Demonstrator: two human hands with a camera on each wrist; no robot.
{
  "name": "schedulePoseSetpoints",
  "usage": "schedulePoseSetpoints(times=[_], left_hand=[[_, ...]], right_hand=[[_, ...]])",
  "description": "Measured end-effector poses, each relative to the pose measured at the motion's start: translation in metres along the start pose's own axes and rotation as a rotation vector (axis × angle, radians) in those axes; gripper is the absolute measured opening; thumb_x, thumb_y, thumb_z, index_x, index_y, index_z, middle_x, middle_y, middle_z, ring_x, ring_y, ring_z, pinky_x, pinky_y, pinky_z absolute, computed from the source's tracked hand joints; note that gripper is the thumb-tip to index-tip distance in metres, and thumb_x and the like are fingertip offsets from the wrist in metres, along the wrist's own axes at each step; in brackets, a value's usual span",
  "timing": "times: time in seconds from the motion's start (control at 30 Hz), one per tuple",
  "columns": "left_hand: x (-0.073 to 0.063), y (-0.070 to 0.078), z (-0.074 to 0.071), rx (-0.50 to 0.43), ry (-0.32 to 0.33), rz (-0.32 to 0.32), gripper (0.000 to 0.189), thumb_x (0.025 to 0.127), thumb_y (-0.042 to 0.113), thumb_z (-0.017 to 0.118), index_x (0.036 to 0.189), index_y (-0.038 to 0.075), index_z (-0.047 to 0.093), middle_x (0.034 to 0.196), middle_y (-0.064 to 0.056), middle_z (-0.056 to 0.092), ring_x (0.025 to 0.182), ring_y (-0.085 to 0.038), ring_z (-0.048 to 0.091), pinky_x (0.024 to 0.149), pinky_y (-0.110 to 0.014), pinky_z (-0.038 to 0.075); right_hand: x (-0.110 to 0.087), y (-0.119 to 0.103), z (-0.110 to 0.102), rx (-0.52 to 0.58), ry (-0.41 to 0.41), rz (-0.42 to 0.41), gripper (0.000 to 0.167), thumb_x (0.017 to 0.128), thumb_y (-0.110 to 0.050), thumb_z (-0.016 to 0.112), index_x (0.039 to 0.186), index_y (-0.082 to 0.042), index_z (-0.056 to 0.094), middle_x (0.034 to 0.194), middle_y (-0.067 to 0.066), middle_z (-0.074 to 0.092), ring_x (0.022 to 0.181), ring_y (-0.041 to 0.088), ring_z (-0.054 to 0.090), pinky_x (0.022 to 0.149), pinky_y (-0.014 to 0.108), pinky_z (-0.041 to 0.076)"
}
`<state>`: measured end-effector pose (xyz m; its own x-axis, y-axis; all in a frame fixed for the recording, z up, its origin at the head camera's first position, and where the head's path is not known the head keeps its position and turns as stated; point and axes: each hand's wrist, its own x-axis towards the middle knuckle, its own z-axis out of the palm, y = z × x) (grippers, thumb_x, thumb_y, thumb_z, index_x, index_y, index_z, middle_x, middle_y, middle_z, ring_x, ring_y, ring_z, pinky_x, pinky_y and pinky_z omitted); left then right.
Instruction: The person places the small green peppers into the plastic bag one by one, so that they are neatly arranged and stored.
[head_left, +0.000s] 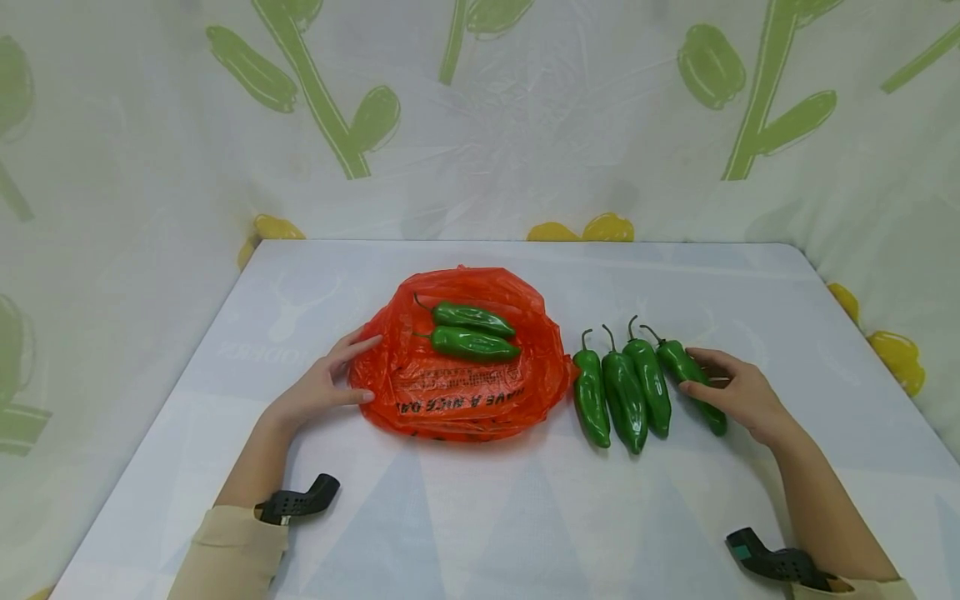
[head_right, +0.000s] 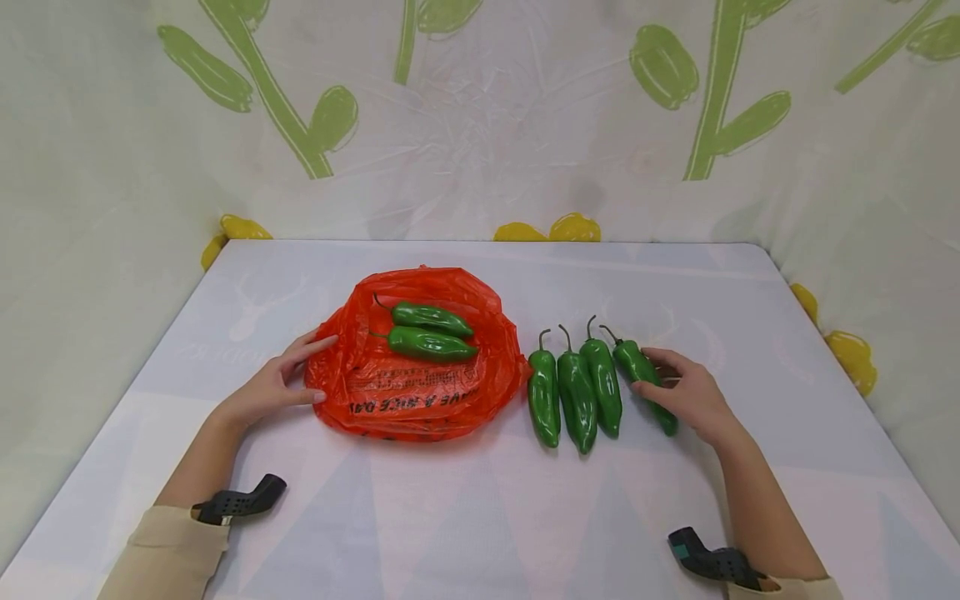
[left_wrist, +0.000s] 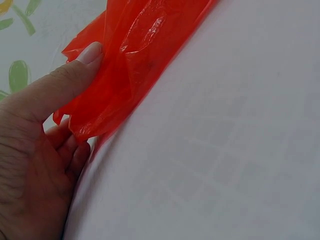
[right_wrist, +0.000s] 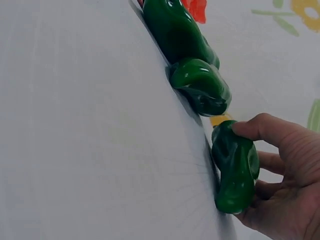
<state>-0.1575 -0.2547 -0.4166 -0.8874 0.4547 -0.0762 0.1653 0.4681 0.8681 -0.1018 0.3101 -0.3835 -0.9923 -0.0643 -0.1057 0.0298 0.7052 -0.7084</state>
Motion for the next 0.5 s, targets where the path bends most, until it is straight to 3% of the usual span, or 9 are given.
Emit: schedulePoseSetpoints(times=[0.17, 0.4, 0.5], left_hand=[[0.0002, 0.0005, -0.0002, 0.001, -0.004, -0.004, 0.076, 0.078, 0.022, 0.074, 0.145, 0.019, 0.038, 0.158, -0.008, 0.011, 0.143, -0.039, 0.010, 0.106, -0.066, 0.024], [0.0005, -0.0001, -0.0002, 0.011, -0.002, -0.001, 0.076, 0.079, 0.022, 0.074, 0.145, 0.019, 0.038, 0.158, -0.008, 0.011, 0.143, -0.040, 0.010, 0.106, -0.067, 0.023], [0.0002, -0.0001, 0.0000, 0.010, -0.004, -0.004, 0.076, 0.078, 0.022, 0.074, 0.145, 0.019, 0.038, 0.158, -0.008, 0.011, 0.143, -0.040, 0.010, 0.106, -0.067, 0.022]], right_hand=[[-0.0005, 0.0006, -0.0002, -0.016, 0.039, -0.005, 0.060, 0.089, -0.022, 0.065, 0.139, 0.002, 0.041, 0.127, 0.029, 0.049, 0.105, 0.035, 0.052, 0.067, 0.010, 0.046], [-0.0016, -0.0005, -0.0014, -0.006, 0.085, -0.027, 0.058, 0.089, -0.022, 0.065, 0.137, 0.002, 0.044, 0.125, 0.025, 0.051, 0.091, -0.008, 0.043, 0.069, 0.005, 0.043], [-0.0016, -0.0004, -0.0015, 0.001, 0.106, -0.044, 0.056, 0.089, -0.020, 0.066, 0.136, 0.002, 0.045, 0.125, 0.026, 0.051, 0.089, -0.013, 0.040, 0.070, 0.003, 0.041]])
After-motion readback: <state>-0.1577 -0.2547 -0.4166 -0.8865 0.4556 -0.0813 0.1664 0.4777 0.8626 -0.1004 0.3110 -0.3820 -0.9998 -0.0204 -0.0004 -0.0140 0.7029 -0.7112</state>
